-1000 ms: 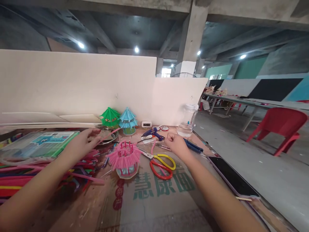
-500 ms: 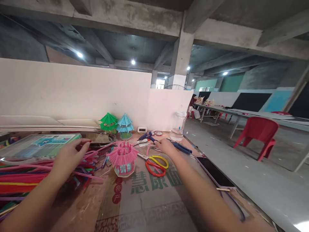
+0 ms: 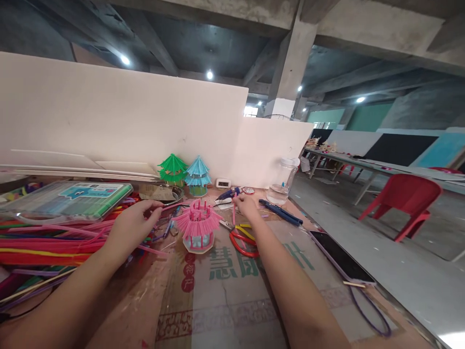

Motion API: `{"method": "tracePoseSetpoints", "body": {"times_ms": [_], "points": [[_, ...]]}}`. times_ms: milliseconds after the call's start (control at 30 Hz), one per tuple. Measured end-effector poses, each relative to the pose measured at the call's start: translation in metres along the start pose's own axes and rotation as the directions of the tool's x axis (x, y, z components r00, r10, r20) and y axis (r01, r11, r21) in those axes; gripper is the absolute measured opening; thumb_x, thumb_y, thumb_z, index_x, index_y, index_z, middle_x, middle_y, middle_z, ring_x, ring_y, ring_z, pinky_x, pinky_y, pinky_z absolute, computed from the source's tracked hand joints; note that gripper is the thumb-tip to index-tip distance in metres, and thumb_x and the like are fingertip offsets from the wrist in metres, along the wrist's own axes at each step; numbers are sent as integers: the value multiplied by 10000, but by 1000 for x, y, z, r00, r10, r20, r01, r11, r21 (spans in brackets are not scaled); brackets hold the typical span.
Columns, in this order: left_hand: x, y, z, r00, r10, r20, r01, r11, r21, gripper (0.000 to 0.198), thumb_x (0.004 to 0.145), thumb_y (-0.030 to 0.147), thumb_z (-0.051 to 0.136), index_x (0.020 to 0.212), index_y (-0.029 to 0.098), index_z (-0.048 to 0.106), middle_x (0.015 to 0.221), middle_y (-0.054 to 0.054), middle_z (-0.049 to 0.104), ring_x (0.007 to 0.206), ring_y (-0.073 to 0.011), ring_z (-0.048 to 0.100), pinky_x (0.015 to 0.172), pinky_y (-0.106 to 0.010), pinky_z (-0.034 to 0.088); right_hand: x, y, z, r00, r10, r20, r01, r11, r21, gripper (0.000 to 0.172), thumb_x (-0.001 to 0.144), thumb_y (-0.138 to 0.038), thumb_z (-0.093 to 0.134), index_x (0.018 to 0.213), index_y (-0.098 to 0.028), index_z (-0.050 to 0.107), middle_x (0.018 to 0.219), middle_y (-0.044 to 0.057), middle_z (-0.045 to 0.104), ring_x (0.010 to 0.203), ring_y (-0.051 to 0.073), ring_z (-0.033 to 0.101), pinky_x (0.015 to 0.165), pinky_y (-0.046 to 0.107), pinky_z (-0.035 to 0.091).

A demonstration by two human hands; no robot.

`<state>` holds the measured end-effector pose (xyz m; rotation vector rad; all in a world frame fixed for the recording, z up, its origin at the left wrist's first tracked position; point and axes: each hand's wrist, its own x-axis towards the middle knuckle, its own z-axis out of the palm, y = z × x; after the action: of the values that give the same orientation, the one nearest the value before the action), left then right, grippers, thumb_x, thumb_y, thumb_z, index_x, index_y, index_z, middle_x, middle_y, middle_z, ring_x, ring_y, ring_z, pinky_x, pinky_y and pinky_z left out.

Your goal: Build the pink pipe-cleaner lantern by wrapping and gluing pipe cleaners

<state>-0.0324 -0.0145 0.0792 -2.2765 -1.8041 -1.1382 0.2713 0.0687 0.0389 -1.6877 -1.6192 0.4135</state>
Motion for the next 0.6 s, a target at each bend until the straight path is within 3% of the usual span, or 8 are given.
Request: {"method": "tracePoseSetpoints", "body": {"times_ms": [167,267,333,400,500,600], "points": [[-3,5,5,999,20,45,-21,1000,20,319,820,336,451,944,218,720,947,-54,763,858,-242,694,786,-306,520,-4,-28,-36,984,-117,-132,136,979,151,296,994,-342,419,1060,-152,637,963,63,718,850,161,676,780,298,538],[-3,6,5,998,24,56,-25,999,31,322,823,336,449,948,214,720,975,-61,760,887,-250,693,787,-310,518,-11,-36,-50,976,-147,-159,166,980,109,280,954,-338,453,895,-174,673,826,37,742,777,156,682,737,255,508],[-2,6,5,998,22,59,-24,999,39,335,824,342,444,966,214,720,991,-64,757,905,-257,690,790,-315,517,-14,-33,-50,987,-113,-114,118,992,40,265,932,-338,516,805,-169,675,784,40,729,768,171,675,749,282,506],[-2,7,4,998,17,60,-19,999,47,349,823,348,439,980,214,720,1001,-65,756,913,-262,689,788,-318,517,-15,-25,-44,999,-36,-40,35,999,-31,235,934,-347,556,887,-150,676,891,53,713,832,183,667,792,335,524],[-2,8,2,998,9,69,-13,998,58,356,822,352,431,975,214,721,989,-63,760,893,-260,692,780,-313,517,-14,-11,-27,992,99,74,-91,990,-105,287,942,-347,574,1162,-165,605,1176,81,628,991,203,633,851,410,544],[-2,9,2,996,3,84,-8,998,64,358,817,354,428,959,210,723,967,-65,762,867,-260,695,758,-311,516,-13,1,-8,970,181,163,-162,979,-121,308,944,-339,571,1210,-184,585,1240,88,597,1037,216,619,873,420,541]]}}
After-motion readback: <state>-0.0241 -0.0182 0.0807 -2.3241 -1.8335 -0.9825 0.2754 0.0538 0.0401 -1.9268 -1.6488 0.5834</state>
